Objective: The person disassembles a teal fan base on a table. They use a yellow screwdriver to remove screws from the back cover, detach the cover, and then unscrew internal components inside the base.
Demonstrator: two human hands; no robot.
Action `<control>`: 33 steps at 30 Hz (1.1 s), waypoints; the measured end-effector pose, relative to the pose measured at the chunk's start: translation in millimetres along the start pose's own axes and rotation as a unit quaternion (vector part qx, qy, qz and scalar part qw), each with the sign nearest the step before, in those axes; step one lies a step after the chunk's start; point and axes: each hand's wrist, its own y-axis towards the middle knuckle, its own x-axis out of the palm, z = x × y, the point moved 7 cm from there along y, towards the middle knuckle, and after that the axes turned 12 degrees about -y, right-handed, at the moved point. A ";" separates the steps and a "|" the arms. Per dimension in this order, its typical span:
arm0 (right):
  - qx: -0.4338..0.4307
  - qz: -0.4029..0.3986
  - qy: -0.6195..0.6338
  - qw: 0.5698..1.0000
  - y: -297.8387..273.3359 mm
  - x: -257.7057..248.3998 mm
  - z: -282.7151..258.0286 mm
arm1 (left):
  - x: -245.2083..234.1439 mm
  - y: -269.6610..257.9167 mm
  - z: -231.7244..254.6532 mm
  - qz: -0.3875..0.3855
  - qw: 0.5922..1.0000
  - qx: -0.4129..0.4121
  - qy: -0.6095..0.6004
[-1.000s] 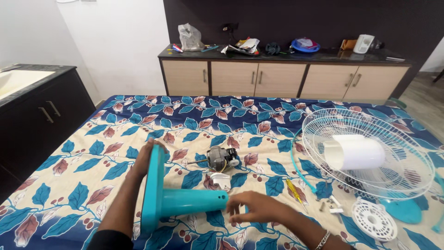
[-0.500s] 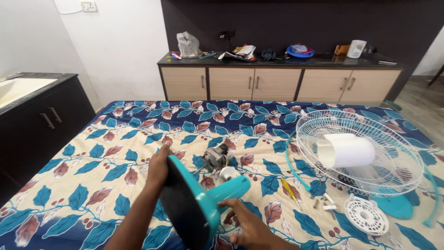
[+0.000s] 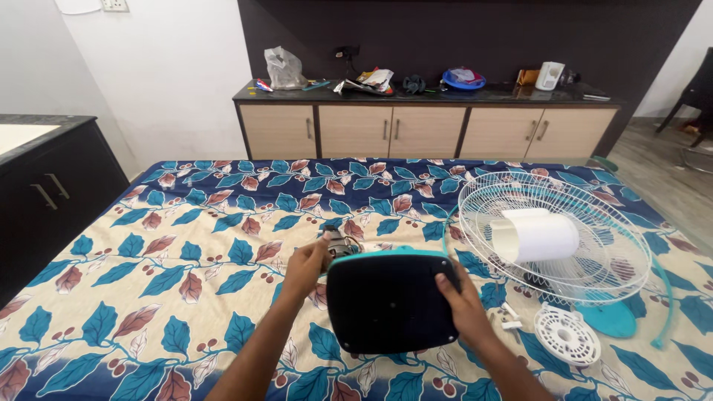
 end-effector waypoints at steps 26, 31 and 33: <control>-0.052 0.048 0.065 0.995 32.4 -19.0 63.0 | -2.8 78.5 -56.8 0.095 0.983 -0.152 -0.037; -0.104 0.035 0.029 0.994 56.8 9.5 60.4 | -27.1 77.9 -62.1 0.227 0.962 -0.142 -0.048; -0.120 0.017 0.009 0.993 71.9 28.5 58.4 | -40.1 83.0 -62.8 0.252 0.958 -0.130 -0.042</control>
